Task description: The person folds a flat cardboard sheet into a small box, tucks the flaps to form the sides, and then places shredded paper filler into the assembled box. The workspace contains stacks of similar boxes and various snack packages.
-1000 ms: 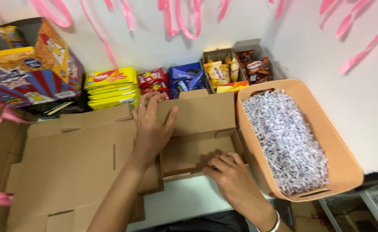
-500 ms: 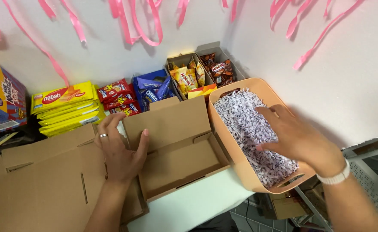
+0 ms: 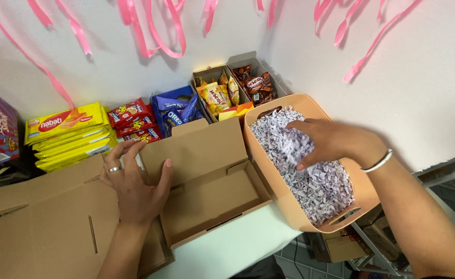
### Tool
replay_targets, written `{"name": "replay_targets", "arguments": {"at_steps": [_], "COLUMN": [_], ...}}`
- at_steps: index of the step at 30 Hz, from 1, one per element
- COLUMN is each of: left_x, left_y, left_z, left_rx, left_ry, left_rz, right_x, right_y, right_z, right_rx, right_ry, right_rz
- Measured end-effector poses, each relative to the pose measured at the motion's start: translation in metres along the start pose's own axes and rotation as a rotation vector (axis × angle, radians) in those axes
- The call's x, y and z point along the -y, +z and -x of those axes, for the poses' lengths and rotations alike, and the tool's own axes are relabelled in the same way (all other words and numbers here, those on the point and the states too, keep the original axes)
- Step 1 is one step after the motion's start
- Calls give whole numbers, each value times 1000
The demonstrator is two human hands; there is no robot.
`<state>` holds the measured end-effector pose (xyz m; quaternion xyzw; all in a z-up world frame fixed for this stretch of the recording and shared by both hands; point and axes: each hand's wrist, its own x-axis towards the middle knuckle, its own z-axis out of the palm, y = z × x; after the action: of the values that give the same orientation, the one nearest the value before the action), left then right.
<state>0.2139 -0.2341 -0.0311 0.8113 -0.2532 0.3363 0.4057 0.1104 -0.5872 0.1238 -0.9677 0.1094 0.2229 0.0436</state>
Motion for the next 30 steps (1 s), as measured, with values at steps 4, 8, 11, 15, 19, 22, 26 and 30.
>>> {"name": "replay_targets", "arguments": {"at_steps": [4,8,11,15,19,22,26,30], "left_x": [-4,-5,-6,5,8,7,2,-9], "left_y": [-2,-1,0,3,4,3,1,-4], "left_z": [-1,-2,-2,3,4,3,1,-3], "left_rx": [7,36,49,50,33,36,12,39], "left_ry": [37,81,96,60,52,53,46,9], "left_rz": [2,-20,0,-17,-29,-26,-46,-62], "right_x": [4,8,-5,-11,2,-1,1,-25], "right_y": [-17,3,26,10,-9,-12,1,30], "right_z": [12,0,-21,-14,1,5,-1,-27], "right_rx": [-44,31,13,-64,-23,34,50,-66], "right_ry": [25,42,-49,-68,-39,-26,25,-152], "right_rz": [-63,-6,100,32,-31,-62,-36,63]}}
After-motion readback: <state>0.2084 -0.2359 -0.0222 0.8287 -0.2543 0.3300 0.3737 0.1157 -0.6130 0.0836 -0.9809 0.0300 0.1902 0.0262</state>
